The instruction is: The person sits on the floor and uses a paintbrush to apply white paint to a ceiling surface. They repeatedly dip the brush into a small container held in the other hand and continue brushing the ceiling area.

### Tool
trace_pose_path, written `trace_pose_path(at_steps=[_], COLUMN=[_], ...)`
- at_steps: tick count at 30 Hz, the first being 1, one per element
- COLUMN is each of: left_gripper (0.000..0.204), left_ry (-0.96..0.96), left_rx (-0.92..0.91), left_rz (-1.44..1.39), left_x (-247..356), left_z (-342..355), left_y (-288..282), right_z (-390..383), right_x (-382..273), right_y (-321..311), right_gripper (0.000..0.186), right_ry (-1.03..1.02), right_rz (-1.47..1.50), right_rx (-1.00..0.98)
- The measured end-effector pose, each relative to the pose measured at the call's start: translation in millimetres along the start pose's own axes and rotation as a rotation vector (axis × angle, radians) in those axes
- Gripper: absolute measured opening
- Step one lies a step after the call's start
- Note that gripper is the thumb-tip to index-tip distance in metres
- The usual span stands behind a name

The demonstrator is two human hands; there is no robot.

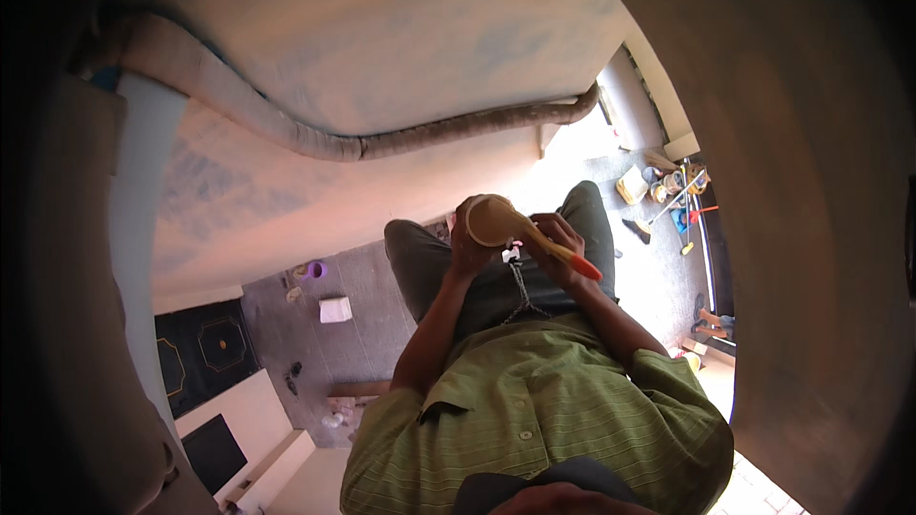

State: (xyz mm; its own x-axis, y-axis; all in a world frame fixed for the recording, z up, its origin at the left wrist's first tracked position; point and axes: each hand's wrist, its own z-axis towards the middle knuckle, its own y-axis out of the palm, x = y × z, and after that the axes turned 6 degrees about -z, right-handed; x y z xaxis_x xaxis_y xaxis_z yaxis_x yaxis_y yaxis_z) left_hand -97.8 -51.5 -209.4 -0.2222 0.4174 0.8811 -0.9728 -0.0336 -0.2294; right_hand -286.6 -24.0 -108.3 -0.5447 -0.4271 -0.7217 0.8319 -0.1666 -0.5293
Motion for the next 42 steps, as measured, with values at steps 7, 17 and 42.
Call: trace_pose_path(at_steps=[7, 17, 42], left_gripper=[0.084, 0.085, 0.087], left_ry=[-0.057, 0.031, -0.020], left_rx=[0.064, 0.044, 0.078], left_rz=[-0.143, -0.101, -0.199], left_x=[-4, 6, 5], left_z=[-4, 0, 2], left_y=[4, 1, 3], right_z=[-1, 2, -4], right_x=[2, 1, 2], right_y=[6, 4, 8], right_gripper=[0.019, 0.020, 0.020], right_ry=[-0.108, -0.102, -0.104], right_rz=[-0.088, -0.068, -0.043], right_rx=[0.045, -0.007, -0.025])
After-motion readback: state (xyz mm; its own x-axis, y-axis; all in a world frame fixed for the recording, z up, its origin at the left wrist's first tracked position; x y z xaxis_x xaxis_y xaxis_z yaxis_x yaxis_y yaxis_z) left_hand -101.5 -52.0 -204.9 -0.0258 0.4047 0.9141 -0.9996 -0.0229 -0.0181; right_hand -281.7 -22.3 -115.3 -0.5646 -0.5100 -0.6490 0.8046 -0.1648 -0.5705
